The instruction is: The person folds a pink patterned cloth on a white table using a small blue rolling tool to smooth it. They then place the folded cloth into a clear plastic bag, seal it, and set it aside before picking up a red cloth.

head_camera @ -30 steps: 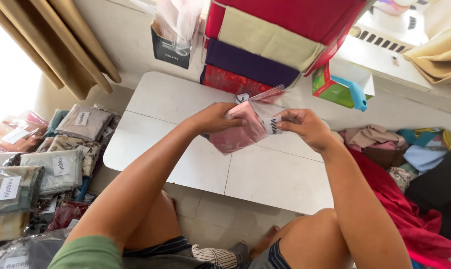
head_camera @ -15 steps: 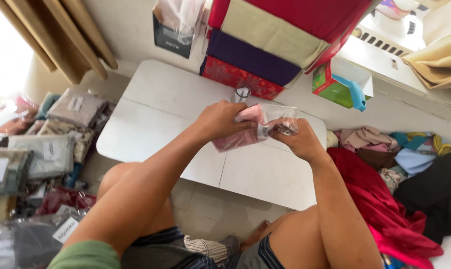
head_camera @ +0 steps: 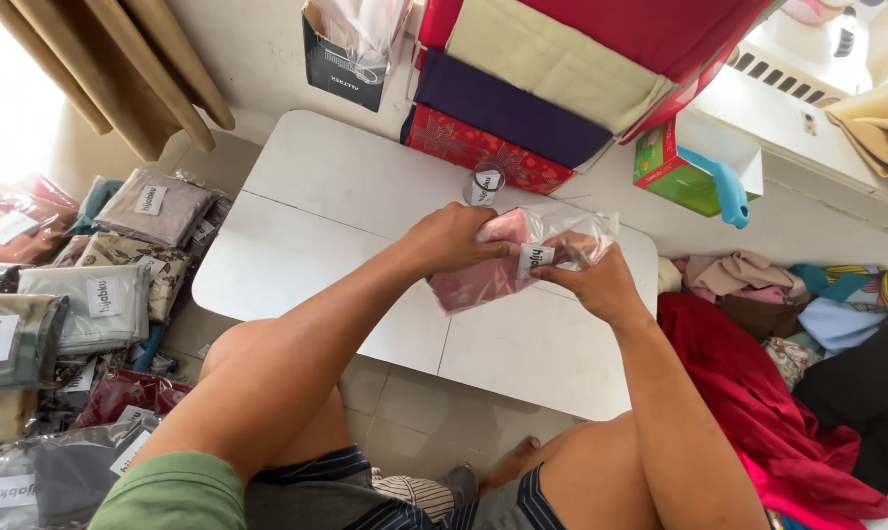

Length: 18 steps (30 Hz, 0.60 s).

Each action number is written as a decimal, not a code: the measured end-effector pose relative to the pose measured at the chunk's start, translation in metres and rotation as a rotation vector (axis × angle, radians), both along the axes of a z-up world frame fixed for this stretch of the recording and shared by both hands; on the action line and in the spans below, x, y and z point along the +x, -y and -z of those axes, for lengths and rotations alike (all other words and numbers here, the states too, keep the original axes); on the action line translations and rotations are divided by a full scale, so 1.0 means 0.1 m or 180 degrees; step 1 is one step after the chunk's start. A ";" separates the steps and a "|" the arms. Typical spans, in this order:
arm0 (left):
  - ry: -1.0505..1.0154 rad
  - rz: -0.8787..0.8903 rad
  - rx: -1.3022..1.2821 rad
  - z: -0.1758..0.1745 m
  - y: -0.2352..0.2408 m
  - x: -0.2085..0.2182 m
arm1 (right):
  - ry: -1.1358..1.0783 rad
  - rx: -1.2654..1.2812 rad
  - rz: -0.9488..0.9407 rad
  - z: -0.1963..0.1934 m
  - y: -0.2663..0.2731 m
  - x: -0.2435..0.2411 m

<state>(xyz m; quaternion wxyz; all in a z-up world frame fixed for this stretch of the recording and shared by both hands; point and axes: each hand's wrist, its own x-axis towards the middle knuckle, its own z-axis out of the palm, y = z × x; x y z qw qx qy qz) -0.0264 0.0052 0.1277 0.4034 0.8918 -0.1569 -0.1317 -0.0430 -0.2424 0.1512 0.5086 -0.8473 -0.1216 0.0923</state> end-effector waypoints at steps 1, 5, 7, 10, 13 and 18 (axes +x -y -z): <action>-0.0006 -0.0001 0.0004 0.00 -0.01 0.02 | -0.0006 0.0004 -0.0001 0.04 0.05 0.03; -0.0064 0.0105 -0.0113 0.03 -0.02 0.08 | -0.0137 -0.0108 -0.0059 0.19 0.18 0.11; -0.0076 0.0175 -0.0132 0.08 -0.01 0.10 | -0.0160 -0.0140 -0.0101 0.23 0.17 0.11; -0.0104 0.0224 -0.0110 0.14 -0.01 0.14 | -0.0267 -0.0042 -0.0118 0.25 0.09 0.10; -0.0061 0.0239 -0.0072 0.18 -0.01 0.17 | -0.0408 -0.0003 -0.0203 0.23 0.00 0.07; -0.0181 0.0196 -0.0199 0.13 -0.05 0.15 | -0.0392 0.0086 0.0049 0.41 0.00 0.14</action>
